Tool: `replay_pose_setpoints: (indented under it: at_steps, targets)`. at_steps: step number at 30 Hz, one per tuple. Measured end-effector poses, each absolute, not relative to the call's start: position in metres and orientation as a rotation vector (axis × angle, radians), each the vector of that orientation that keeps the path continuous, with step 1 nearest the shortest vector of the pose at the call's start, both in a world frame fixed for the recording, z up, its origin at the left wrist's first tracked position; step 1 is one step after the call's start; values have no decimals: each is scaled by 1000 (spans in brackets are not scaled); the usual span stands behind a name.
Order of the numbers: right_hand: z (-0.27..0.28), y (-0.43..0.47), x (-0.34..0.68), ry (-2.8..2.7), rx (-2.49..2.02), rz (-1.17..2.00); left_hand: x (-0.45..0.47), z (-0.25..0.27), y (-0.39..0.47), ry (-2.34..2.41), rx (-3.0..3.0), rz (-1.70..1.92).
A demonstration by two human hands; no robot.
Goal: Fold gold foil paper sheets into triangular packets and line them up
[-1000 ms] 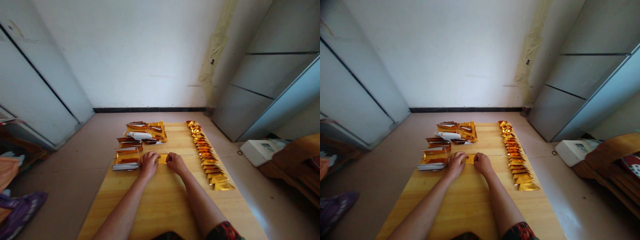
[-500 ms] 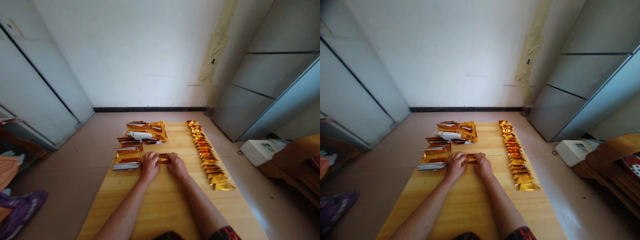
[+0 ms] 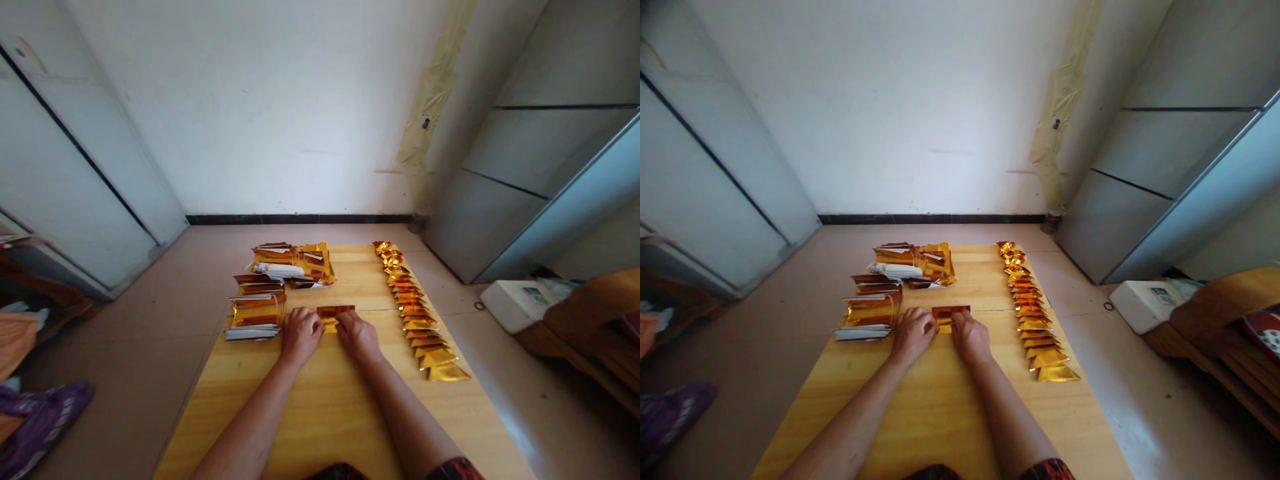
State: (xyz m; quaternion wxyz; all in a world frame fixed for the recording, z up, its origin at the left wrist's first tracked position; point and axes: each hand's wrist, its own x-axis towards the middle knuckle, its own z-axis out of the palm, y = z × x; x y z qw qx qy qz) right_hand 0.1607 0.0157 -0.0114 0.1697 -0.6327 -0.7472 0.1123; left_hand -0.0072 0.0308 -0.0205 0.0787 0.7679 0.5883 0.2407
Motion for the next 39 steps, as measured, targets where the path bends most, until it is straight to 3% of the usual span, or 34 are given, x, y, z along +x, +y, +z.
replay_pose_setpoints:
  at_steps: [21,39]
  targets:
    - [-30,23,168,-1804,-1707,335,-8,-26,32,1768,2340,720]
    - [-33,21,166,-1818,-1677,143,-9,-32,33,1742,2364,845]
